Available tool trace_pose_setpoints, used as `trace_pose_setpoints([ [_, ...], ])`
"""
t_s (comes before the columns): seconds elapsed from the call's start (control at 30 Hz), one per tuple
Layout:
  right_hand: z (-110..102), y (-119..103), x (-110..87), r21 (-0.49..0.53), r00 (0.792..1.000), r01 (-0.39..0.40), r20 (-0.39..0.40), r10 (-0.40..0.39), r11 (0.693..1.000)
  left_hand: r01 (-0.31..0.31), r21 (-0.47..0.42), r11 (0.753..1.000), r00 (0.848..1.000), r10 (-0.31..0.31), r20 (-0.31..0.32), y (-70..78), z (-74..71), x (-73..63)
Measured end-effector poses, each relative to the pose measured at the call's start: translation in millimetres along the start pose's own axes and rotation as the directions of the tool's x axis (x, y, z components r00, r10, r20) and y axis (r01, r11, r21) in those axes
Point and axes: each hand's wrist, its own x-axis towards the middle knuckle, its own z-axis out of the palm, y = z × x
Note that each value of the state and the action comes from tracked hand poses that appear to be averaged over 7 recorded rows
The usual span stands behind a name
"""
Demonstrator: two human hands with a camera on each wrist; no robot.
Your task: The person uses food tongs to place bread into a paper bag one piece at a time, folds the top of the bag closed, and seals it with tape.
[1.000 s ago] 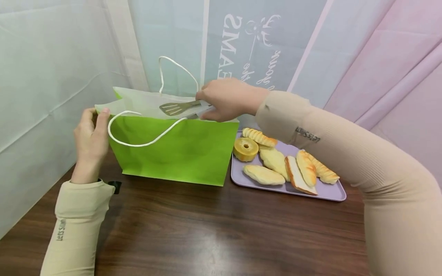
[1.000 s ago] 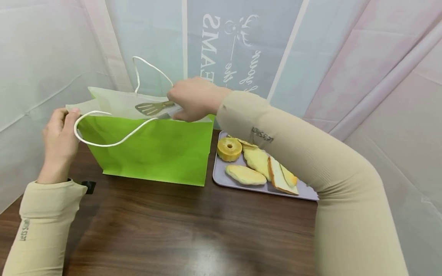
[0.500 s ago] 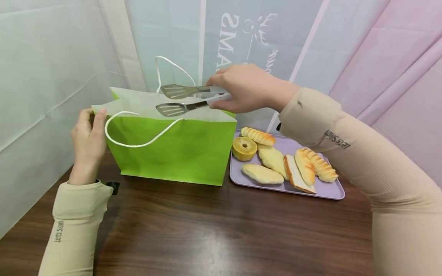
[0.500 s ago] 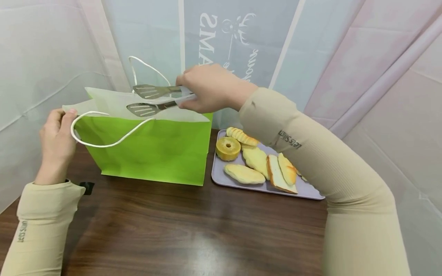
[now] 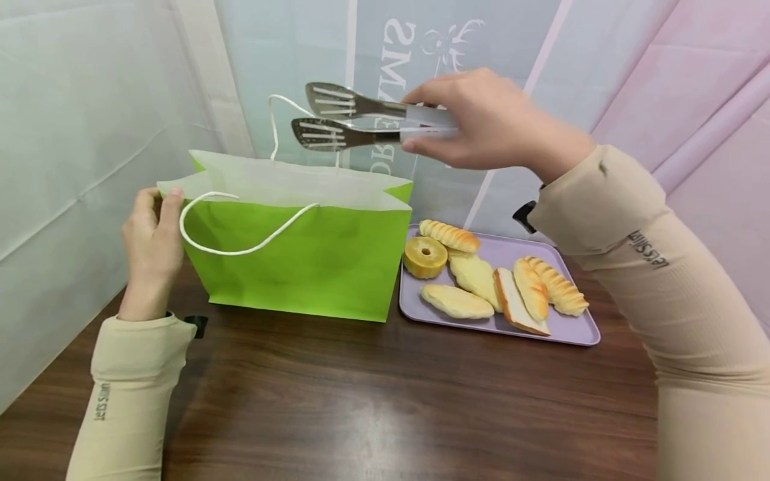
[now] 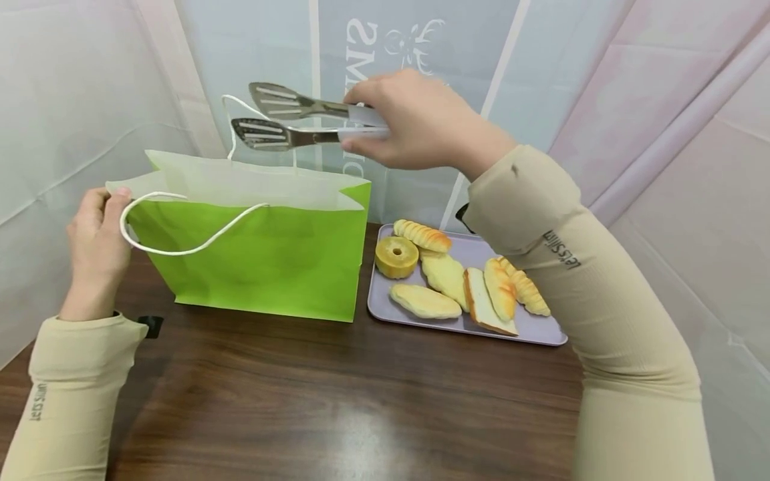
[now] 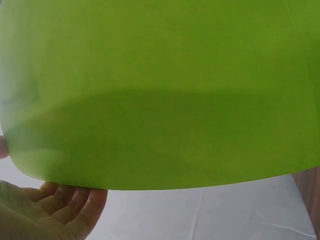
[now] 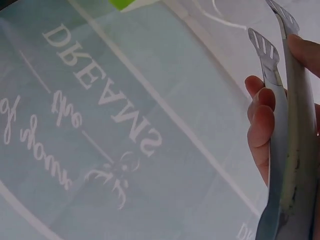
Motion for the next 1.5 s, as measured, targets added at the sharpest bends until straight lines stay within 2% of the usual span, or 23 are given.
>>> trace_pose_setpoints([
  [0.17, 0, 17, -12.1, 0.040, 0.997, -0.005, -0.077, 0.008, 0.999, -0.006, 0.010, 1.000, 1.000, 0.006, -0.010, -1.1, 0.3, -0.2],
  [0.33, -1, 34, -24.9, 0.061, 0.994, -0.054, -0.096, 0.060, 0.997, -0.003, 0.013, 1.000, 1.000, 0.004, -0.011, -1.5, 1.3, 0.6],
  [0.57, 2, 57, -43.4, 0.072, 0.983, -0.152, -0.091, 0.158, 0.986, 0.002, 0.019, 1.000, 1.000, -0.002, -0.014, -0.9, 2.4, 1.5],
  [0.8, 8, 71, -60.2, 0.045, 0.979, -0.181, -0.091, 0.185, 0.982, 0.000, 0.018, 1.000, 1.000, 0.000, -0.018, 0.1, 3.1, 2.0],
  [1.5, 35, 86, -91.8, 0.092, 0.953, -0.301, 0.010, 0.302, 0.949, 0.024, 0.032, 0.999, 0.999, -0.024, -0.024, 0.5, -5.0, 4.5],
])
